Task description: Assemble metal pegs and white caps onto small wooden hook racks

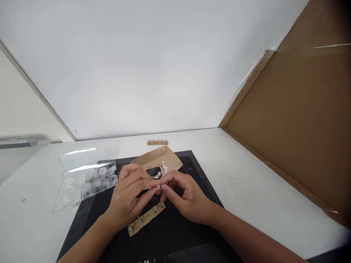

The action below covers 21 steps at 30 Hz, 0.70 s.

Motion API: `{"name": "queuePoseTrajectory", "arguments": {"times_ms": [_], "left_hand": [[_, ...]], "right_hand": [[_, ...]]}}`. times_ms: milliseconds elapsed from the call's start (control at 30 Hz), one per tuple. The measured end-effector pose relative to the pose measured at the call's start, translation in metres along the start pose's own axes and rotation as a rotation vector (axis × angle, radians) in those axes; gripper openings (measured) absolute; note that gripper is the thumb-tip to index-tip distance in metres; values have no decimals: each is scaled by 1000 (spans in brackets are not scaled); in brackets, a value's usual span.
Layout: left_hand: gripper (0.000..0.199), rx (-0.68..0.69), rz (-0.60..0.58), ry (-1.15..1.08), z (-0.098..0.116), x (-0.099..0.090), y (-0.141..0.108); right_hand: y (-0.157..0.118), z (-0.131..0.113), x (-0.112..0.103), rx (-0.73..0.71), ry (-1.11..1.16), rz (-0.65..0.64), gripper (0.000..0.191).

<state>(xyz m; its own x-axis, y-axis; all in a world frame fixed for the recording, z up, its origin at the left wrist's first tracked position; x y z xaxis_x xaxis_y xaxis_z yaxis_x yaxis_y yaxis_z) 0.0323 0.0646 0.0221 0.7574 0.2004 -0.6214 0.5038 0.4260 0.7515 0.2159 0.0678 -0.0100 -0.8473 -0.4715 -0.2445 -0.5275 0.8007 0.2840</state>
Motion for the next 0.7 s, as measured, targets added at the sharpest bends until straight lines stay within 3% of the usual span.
{"name": "queuePoseTrajectory", "arguments": {"times_ms": [233,533,700], "left_hand": [[21,-52,62,-5,-6,1,-5],[18,-78,-11,-69,-7,6,-5],[25,-40,7,-83,-4,4,-2]], "right_hand": [[1,0,1,8,29,28,15],[-1,1,0,-4,3,50,11],[-2,3,1,-35,-26,71,8]]}}
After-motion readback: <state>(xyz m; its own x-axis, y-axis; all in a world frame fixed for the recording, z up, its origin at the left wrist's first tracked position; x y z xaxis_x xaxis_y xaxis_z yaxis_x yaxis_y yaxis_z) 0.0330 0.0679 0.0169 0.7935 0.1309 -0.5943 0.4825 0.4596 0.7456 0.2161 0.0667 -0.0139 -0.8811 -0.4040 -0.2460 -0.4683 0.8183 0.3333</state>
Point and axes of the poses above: each hand's wrist, its own y-axis towards the middle knuckle, its own x-axis out of the palm, z = x × y, the point moved 4 cm from there along y, towards the middle knuckle, and after that the axes turned 5 degrees about -z, right-handed, at the moved point
